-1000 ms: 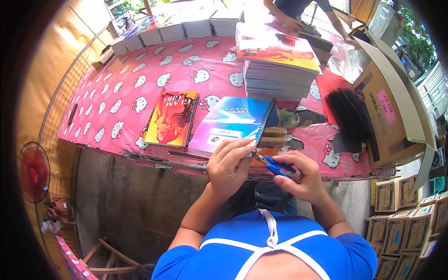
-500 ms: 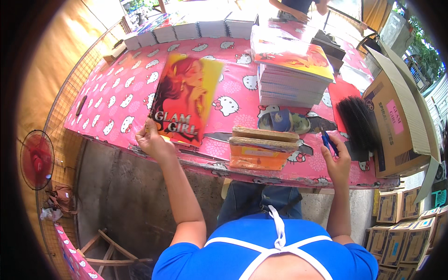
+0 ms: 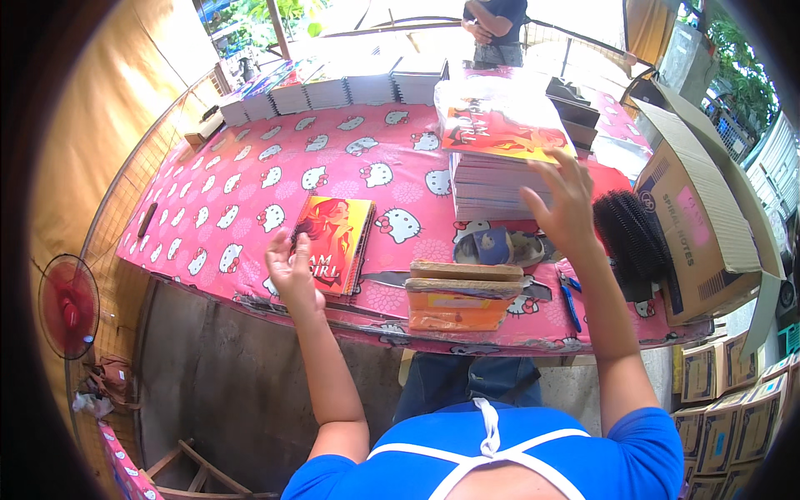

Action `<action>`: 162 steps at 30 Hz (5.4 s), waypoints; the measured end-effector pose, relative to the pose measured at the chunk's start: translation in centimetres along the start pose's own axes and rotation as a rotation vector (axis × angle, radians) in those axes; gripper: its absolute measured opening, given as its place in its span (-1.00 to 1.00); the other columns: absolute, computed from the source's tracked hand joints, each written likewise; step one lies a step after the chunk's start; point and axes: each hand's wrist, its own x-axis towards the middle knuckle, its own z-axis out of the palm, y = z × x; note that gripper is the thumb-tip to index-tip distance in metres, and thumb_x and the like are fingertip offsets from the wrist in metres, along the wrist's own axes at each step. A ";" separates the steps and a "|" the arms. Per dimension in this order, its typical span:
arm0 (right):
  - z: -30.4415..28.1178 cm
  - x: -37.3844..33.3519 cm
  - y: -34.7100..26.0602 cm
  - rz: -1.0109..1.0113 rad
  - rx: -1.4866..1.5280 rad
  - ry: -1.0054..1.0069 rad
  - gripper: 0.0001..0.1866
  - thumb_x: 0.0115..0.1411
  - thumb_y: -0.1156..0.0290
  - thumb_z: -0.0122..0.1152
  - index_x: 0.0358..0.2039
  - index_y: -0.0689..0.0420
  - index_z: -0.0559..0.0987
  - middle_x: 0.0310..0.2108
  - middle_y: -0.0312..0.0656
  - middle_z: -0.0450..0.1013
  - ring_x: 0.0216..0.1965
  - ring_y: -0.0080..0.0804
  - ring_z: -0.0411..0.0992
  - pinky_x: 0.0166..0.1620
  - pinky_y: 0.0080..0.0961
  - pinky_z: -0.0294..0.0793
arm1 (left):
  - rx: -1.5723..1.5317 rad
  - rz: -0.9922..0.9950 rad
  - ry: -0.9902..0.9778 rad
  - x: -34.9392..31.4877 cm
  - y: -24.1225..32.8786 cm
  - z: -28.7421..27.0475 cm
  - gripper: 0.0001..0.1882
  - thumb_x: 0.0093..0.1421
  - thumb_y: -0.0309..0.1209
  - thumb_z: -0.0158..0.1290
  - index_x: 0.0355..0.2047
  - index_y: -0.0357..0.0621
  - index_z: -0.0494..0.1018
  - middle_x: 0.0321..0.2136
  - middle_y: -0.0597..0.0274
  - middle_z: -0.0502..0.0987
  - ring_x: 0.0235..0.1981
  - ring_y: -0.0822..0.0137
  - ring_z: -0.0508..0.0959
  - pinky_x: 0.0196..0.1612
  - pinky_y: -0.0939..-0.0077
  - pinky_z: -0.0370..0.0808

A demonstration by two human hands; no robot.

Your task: The person staples the spines of spiral notebooks using a manual stapler on a table and places them in a stack.

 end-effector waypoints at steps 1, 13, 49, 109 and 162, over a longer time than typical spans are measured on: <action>0.6 1.8 0.3 -0.025 -0.046 -0.005 -0.65 0.01 0.39 0.30 -0.13 0.07 0.57 0.02 -0.14 0.38 0.06 -0.15 0.30 0.08 -0.16 0.22 | -0.147 -0.030 -0.143 -0.5 0.6 1.1 -0.63 0.19 -0.50 0.15 0.00 -0.21 0.34 0.04 0.15 0.37 0.05 0.32 0.40 0.11 0.46 0.39; -3.7 -4.3 -6.9 -0.215 0.273 -0.096 -0.61 -0.03 0.47 0.28 -0.11 0.10 0.58 -0.18 -0.24 0.50 -0.14 -0.37 0.42 0.02 -0.35 0.36 | -0.647 -0.673 -0.681 -6.7 6.2 8.9 -0.79 0.28 -0.46 0.03 -0.08 -0.17 0.39 -0.32 0.18 0.56 -0.31 0.25 0.62 -0.39 0.17 0.66; -2.2 -16.3 -3.8 0.463 0.623 -0.285 -0.31 0.08 0.45 0.30 0.22 0.20 0.26 0.14 0.12 0.26 0.18 -0.05 0.26 0.18 -0.28 0.24 | -0.140 0.044 -0.342 -12.7 6.0 7.4 -0.09 -0.02 -0.49 0.31 0.26 -0.29 0.03 0.23 0.03 0.11 0.30 0.16 0.09 0.36 0.25 -0.09; -8.2 -8.9 -3.3 0.197 0.499 -0.292 -0.81 0.17 0.36 0.24 -0.25 0.16 0.53 -0.41 -0.16 0.44 -0.40 -0.24 0.47 -0.43 -0.34 0.42 | 0.463 0.737 -0.813 -14.8 8.7 13.9 -0.79 -0.03 -0.35 0.27 -0.35 -0.09 0.59 -0.42 0.27 0.58 -0.26 0.26 0.53 0.14 0.15 0.23; -1.2 -4.4 0.9 0.579 1.698 -0.503 -0.60 -0.09 0.63 0.34 -0.17 0.23 0.51 -0.34 -0.25 0.53 -0.26 -0.57 0.47 -0.13 -0.47 0.52 | 0.535 0.559 -0.665 -10.8 6.8 10.2 -0.65 -0.17 -0.20 0.38 -0.38 -0.04 0.57 -0.06 0.20 0.47 0.01 0.14 0.39 0.13 0.08 0.15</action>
